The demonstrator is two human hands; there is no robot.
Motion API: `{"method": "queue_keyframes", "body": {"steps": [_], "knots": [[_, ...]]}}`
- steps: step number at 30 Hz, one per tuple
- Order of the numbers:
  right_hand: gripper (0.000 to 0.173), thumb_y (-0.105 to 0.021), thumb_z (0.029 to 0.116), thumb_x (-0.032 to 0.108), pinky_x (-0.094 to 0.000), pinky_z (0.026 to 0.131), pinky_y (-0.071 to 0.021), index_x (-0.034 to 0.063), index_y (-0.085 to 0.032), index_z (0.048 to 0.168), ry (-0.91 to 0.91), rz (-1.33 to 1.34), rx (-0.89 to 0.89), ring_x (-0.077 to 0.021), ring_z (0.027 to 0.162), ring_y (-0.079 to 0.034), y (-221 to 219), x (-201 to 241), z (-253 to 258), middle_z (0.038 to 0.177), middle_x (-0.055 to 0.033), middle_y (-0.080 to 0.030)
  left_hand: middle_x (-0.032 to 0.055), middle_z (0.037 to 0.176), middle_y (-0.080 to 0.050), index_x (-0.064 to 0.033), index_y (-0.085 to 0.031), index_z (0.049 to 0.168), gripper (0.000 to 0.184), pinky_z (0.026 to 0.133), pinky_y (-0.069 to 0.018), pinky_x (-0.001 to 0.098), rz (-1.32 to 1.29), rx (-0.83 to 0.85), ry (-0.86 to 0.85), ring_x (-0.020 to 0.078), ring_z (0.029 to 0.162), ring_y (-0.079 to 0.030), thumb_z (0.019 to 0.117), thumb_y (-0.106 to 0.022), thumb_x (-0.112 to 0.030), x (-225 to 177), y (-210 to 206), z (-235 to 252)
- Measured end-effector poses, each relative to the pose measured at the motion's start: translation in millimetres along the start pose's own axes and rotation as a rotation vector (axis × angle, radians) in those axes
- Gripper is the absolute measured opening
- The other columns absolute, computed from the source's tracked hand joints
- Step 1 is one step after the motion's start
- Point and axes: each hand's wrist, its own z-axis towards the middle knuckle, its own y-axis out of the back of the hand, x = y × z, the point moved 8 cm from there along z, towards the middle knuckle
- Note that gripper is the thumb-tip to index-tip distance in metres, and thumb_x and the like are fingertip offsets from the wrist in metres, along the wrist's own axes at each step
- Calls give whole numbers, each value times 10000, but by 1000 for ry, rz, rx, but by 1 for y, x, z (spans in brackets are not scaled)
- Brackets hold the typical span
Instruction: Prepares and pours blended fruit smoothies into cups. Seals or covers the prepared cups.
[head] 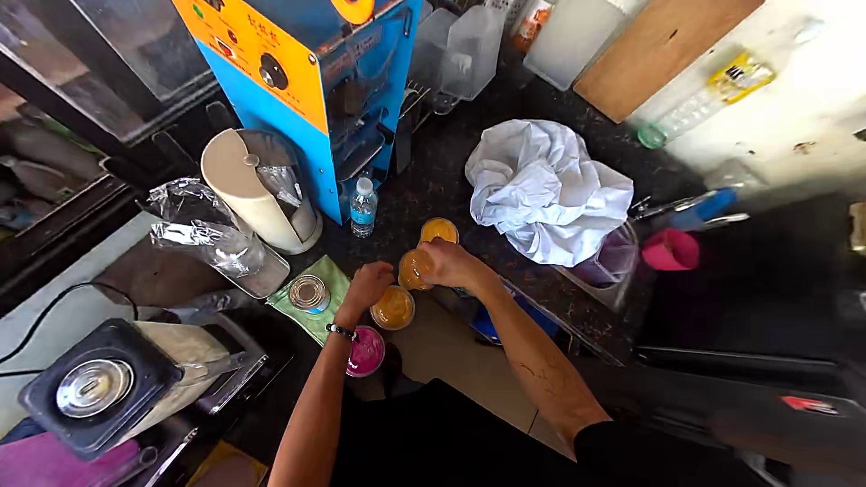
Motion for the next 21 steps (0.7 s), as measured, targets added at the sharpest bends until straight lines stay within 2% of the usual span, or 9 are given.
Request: {"method": "queue_keyframes", "body": {"steps": [2, 5, 7, 8, 10, 15, 19, 21], "knots": [[721, -861, 807, 281, -612, 1019, -464, 58, -559, 1424, -32, -93, 115, -450, 1237, -555, -1, 11, 10, 1369, -264, -551, 236, 1150, -700, 18, -624, 1300, 309, 967, -511, 556, -35, -6, 7, 370, 1063, -680, 1050, -543, -145, -1, -1, -2], [743, -849, 813, 307, -616, 1028, -453, 69, -543, 1446, -40, -147, 168, -459, 1267, -529, -3, 22, 15, 1403, -264, -528, 227, 1147, -702, 10, -635, 1289, 312, 960, -514, 549, -94, 1, 10, 356, 1057, -680, 1045, -556, -168, -1, -3, -4], [761, -883, 764, 310, -632, 988, -476, 116, -573, 1431, -16, -161, 132, -479, 1246, -531, -8, 22, 14, 1397, -265, -529, 222, 1164, -696, 10, -629, 1288, 324, 961, -522, 533, -144, 20, 33, 342, 1060, -680, 1031, -591, -184, -3, -6, -5], [781, -921, 707, 310, -638, 947, -495, 130, -602, 1396, 11, -169, 94, -486, 1208, -547, -12, 20, 14, 1376, -268, -538, 221, 1157, -697, 16, -633, 1274, 322, 953, -528, 523, -167, 19, 40, 332, 1048, -682, 1018, -610, -178, -5, -7, -4], [840, -962, 645, 245, -631, 930, -510, 144, -605, 1399, 13, -183, 81, -495, 1197, -546, -14, 20, 12, 1399, -269, -513, 221, 1140, -699, 28, -639, 1254, 314, 944, -533, 510, -183, 10, 64, 326, 1033, -684, 1002, -638, -160, -4, -9, 2], [833, -965, 633, 219, -597, 929, -520, 153, -620, 1388, 25, -203, 46, -458, 1166, -569, -16, 20, 11, 1381, -243, -527, 184, 1041, -728, -3, -699, 1164, 243, 881, -540, 507, -176, -40, 93, 298, 949, -693, 968, -680, -144, -5, -7, 0], [870, -966, 625, 183, -569, 934, -526, 137, -602, 1414, 11, -248, 34, -449, 1168, -568, -17, 27, 10, 1383, -227, -527, 182, 1043, -725, -15, -712, 1157, 245, 871, -541, 501, -212, -56, 136, 298, 948, -687, 938, -714, -125, -2, -2, 0], [917, -963, 607, 139, -584, 904, -539, 136, -574, 1437, -1, -273, 26, -479, 1182, -548, -22, 27, 10, 1401, -243, -498, 180, 1027, -719, -7, -715, 1139, 240, 864, -536, 486, -221, -47, 149, 284, 929, -678, 928, -725, -121, 0, -4, 5]]}}
